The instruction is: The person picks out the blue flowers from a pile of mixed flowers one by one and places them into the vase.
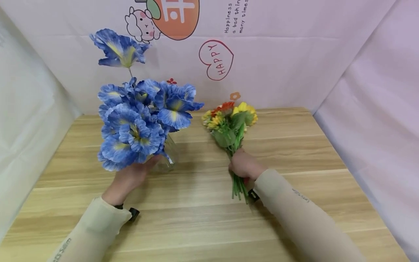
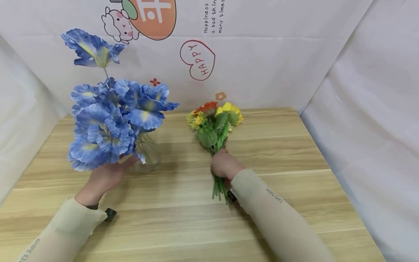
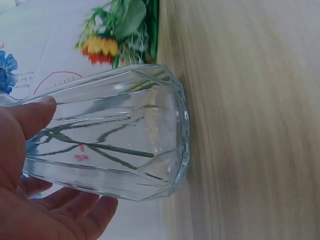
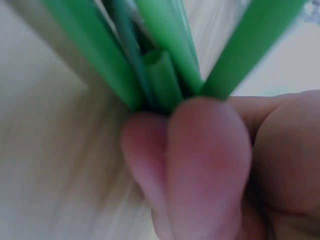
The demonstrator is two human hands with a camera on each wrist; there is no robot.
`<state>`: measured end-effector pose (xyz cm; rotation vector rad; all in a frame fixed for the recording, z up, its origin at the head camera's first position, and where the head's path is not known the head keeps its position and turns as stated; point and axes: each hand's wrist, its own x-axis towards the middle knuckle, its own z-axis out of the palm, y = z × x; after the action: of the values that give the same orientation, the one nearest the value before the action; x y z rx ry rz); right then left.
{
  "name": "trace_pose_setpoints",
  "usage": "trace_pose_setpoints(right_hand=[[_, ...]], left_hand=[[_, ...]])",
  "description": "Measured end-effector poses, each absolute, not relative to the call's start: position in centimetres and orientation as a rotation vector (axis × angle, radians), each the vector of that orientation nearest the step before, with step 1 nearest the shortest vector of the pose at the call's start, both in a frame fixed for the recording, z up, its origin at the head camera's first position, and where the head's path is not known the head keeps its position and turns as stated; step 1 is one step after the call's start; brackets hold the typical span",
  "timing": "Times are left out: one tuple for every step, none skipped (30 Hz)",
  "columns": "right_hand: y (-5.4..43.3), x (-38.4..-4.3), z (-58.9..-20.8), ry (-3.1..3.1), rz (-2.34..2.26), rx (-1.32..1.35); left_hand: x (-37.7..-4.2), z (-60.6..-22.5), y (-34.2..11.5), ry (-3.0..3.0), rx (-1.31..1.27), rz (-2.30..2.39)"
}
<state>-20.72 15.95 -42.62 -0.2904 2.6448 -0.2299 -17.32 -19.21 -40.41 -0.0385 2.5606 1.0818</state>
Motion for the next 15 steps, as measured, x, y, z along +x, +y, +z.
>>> trace_pose_setpoints(right_hand=[[16.8,-20.8,-42.6,2.642,-0.265,-0.267],[17.7,-20.9,-42.5,2.642,-0.293,-0.252],[18.6,-21.0,-42.5,2.639,-0.338,-0.220],[19.5,-21.0,-42.5,2.633,-0.389,-0.183],[20.3,-21.0,-42.4,2.629,-0.410,-0.165],[21.1,-21.0,-42.3,2.618,-0.444,-0.125],[22.0,-21.1,-42.2,2.605,-0.478,-0.081],[22.9,-21.1,-42.2,2.602,-0.475,-0.064],[23.7,-21.2,-42.1,2.593,-0.480,-0.040],[24.6,-21.3,-42.0,2.576,-0.491,-0.008],[25.4,-21.4,-41.9,2.565,-0.495,0.012],[26.3,-21.5,-41.9,2.549,-0.504,0.036],[27.1,-21.6,-41.8,2.538,-0.508,0.057],[28.0,-21.7,-41.7,2.530,-0.508,0.066],[28.8,-21.8,-41.7,2.525,-0.508,0.069]], left_hand=[[-17.4,-40.4,-19.3,2.549,-0.047,1.069],[-17.4,-40.3,-19.4,2.527,-0.071,1.038],[-17.4,-40.3,-19.5,2.526,-0.075,1.021],[-17.4,-40.3,-19.5,2.529,-0.072,1.006],[-17.4,-40.3,-19.6,2.534,-0.068,0.990],[-17.3,-40.3,-19.6,2.537,-0.063,0.980],[-17.3,-40.4,-19.6,2.562,-0.037,0.996],[-17.3,-40.5,-19.5,2.590,-0.010,1.007],[-17.3,-40.5,-19.5,2.619,0.020,1.023],[-17.3,-40.6,-19.5,2.641,0.044,1.037],[-17.3,-40.6,-19.4,2.648,0.053,1.028],[-17.3,-40.7,-19.4,2.661,0.072,1.040],[-17.3,-40.8,-19.3,2.678,0.094,1.056],[-17.3,-41.0,-19.2,2.716,0.139,1.085],[-17.4,-41.1,-19.1,2.749,0.183,1.108]])
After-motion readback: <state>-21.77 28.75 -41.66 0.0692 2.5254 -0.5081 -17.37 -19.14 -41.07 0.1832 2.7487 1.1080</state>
